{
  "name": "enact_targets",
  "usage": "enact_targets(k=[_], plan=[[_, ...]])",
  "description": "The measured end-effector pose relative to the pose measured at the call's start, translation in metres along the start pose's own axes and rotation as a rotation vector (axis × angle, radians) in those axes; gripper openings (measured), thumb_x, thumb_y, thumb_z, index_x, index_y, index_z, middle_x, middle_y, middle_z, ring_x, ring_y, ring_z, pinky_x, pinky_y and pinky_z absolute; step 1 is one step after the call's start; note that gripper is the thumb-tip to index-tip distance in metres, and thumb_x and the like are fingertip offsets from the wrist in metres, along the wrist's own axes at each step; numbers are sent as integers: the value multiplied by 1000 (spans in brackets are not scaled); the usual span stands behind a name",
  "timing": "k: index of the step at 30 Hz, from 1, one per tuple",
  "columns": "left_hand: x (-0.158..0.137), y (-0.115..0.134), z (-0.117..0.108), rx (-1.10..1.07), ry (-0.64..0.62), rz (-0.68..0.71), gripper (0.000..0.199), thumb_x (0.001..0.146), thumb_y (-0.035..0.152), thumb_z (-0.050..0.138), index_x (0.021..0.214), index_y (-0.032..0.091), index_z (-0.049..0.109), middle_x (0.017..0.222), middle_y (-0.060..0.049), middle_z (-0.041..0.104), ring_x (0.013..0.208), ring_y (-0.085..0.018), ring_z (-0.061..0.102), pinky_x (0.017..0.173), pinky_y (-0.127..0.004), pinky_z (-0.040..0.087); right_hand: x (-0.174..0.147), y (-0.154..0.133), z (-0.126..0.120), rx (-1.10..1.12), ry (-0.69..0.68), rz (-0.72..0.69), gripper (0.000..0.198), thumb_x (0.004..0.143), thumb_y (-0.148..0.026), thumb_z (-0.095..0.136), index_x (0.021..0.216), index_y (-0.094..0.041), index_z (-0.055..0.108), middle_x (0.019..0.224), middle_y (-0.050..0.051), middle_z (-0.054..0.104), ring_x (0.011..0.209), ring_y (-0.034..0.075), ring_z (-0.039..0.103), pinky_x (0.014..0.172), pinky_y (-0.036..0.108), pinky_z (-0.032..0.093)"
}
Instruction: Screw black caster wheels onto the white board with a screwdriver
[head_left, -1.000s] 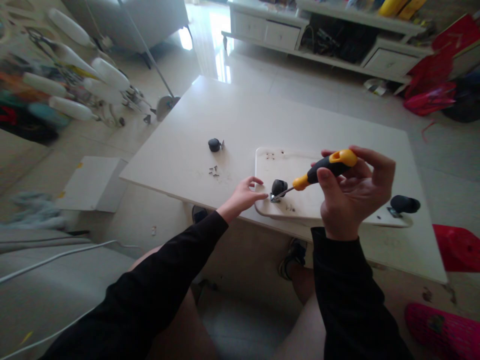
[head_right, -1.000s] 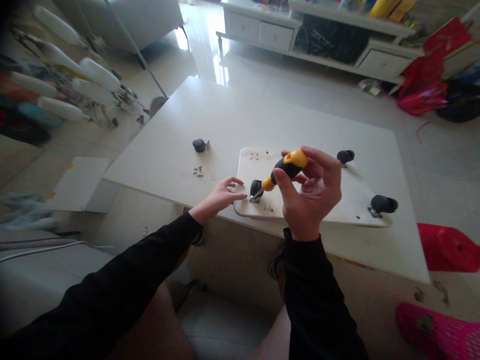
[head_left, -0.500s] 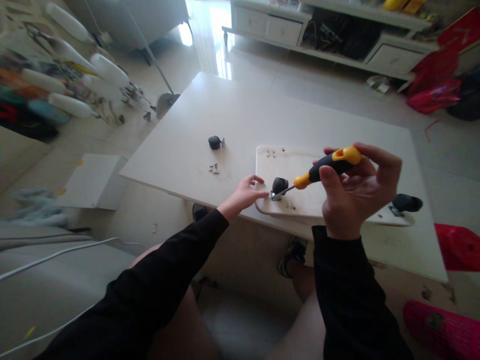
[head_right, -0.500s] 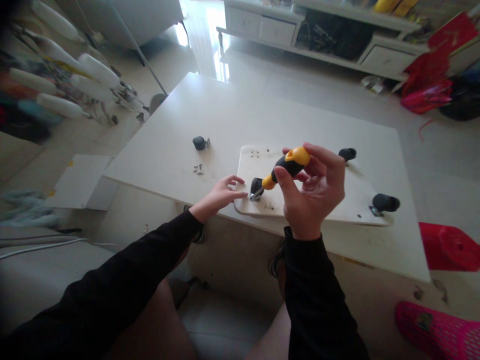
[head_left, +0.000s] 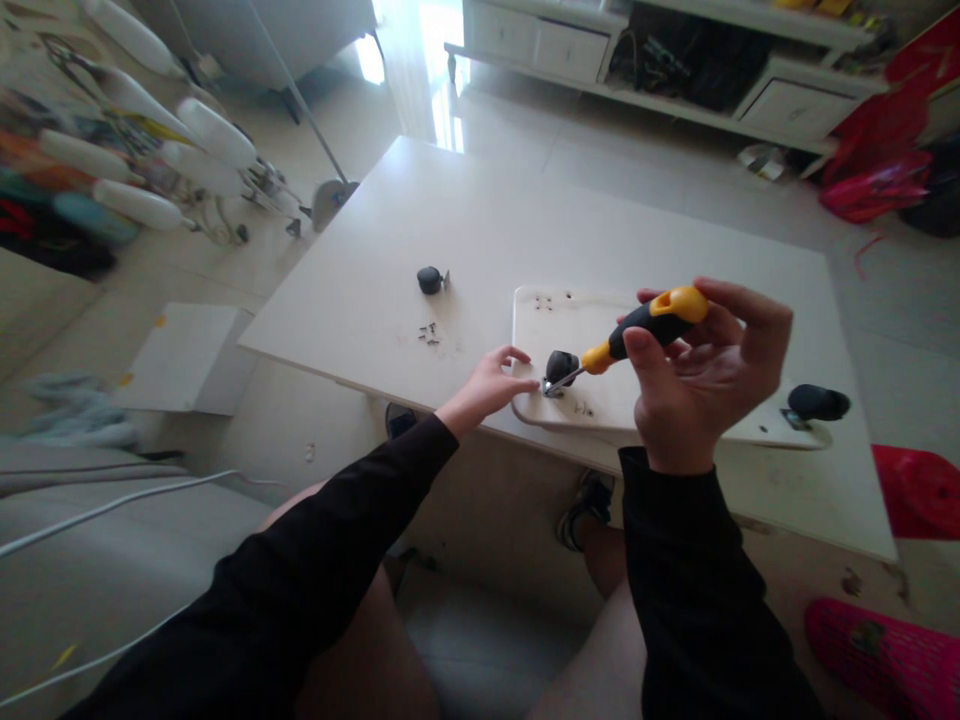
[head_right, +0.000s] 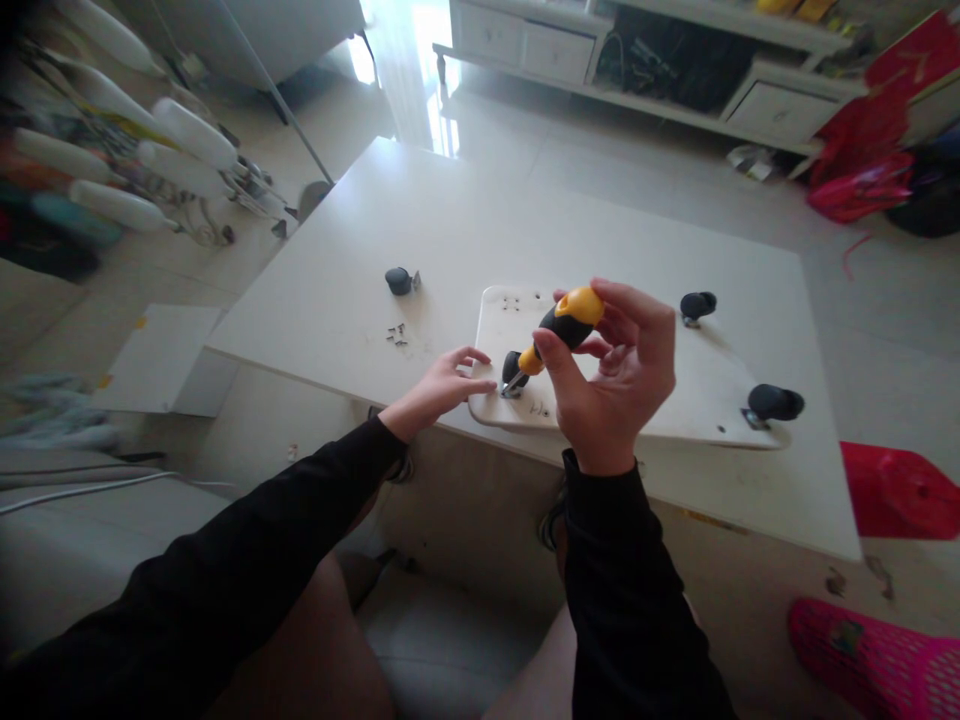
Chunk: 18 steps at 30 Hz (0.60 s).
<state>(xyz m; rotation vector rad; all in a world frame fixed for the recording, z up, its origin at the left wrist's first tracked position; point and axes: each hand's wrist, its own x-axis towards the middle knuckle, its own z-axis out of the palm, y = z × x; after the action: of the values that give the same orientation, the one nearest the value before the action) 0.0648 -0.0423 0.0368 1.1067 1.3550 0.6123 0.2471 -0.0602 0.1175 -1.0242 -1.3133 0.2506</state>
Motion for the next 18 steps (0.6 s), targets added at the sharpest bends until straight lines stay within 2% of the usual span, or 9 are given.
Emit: enact_targets(k=[6,10,14,18], plan=[[-2,2,0,9,-4,-4,43,77,18,86,118,15,72,135,-16,60,98,-19,63,99,-39,52,1,-2,1,-34,-22,-67,55,76,-49,92,121,-34,64,119,1,69,104,26,80,69,36,67],[-1,1,1,10,-7,0,45,76,17,86,119,16,72,133,-16,60,99,-20,63,98,-38,52,1,-5,2,-80,-12,-55,55,74,-47,94,121,-36,66,119,0,70,98,23,78,66,35,67],[0,0,2,8,2,24,44,75,16,85,117,15,72,128,-15,62,99,-21,62,97,-38,53,-2,-5,1,-147,-13,-82,62,64,-49,99,116,-34,69,115,1,71,96,23,74,63,35,66],[-2,0,2,-2,6,53,41,73,16,85,113,16,72,118,-11,65,99,-21,62,96,-39,53,-5,1,-1,-189,-13,-129,71,53,-54,104,110,-31,69,112,3,70,103,28,72,73,42,69]])
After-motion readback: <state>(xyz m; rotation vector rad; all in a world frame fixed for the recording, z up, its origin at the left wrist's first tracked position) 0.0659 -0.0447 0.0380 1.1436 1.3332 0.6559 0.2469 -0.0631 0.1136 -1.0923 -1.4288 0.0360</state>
